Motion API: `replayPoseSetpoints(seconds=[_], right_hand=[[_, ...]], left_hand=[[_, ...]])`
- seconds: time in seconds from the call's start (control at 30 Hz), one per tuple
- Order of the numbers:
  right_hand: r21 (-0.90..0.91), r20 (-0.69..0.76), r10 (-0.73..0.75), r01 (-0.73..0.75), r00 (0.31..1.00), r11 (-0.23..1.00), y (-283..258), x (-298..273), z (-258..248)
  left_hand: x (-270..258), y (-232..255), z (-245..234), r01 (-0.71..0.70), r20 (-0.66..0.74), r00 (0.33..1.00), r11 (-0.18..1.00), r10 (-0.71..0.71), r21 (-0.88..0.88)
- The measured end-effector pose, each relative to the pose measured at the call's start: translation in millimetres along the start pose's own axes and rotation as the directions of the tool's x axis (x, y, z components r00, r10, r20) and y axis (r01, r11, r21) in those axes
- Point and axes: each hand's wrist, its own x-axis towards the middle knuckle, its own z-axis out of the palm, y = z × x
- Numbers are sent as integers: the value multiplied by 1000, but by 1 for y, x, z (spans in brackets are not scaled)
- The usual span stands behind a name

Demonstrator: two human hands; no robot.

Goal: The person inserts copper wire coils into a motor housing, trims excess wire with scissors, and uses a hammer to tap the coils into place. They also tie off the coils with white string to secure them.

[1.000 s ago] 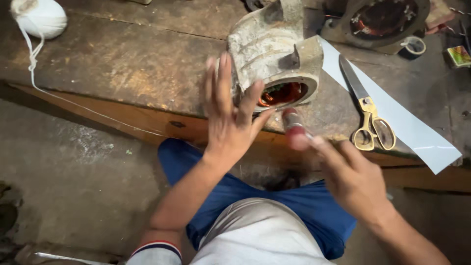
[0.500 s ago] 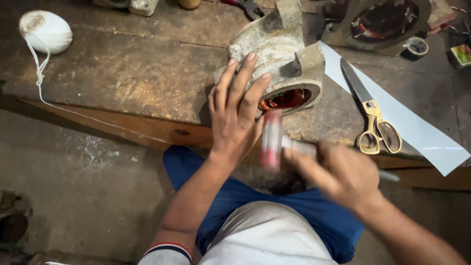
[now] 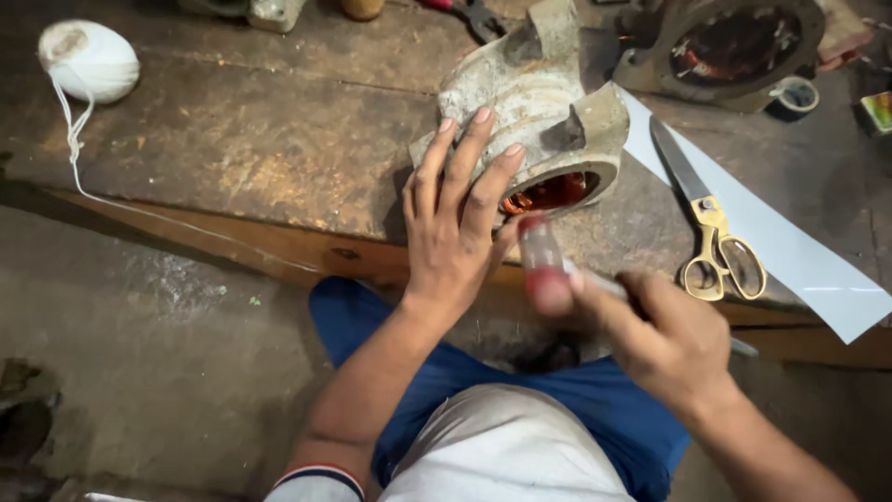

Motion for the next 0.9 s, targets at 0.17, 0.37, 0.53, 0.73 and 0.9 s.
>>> replayPoseSetpoints(seconds=[0.17,0.37,0.53,0.73,0.9], right_hand=[[7,27,221,-221,975,975,-5,-12,6],[299,-53,384,-353,922,887,-37,4,22],[278,-12,455,-434,890,857,-49,6,39],[150,-15,389,-383,921,911,-51,14,30],[22,-175,45,-41,984,999,-25,18,14]], left_hand=[[2,3,3,-5,6,1000,1000,5,15],[2,5,-2,7,41,999,1000,-7,-3],[6,5,-9,23,101,995,999,-19,-33],[6,8,-14,4,100,995,998,2,-63],[3,4,-15,-4,121,993,998,12,-65]])
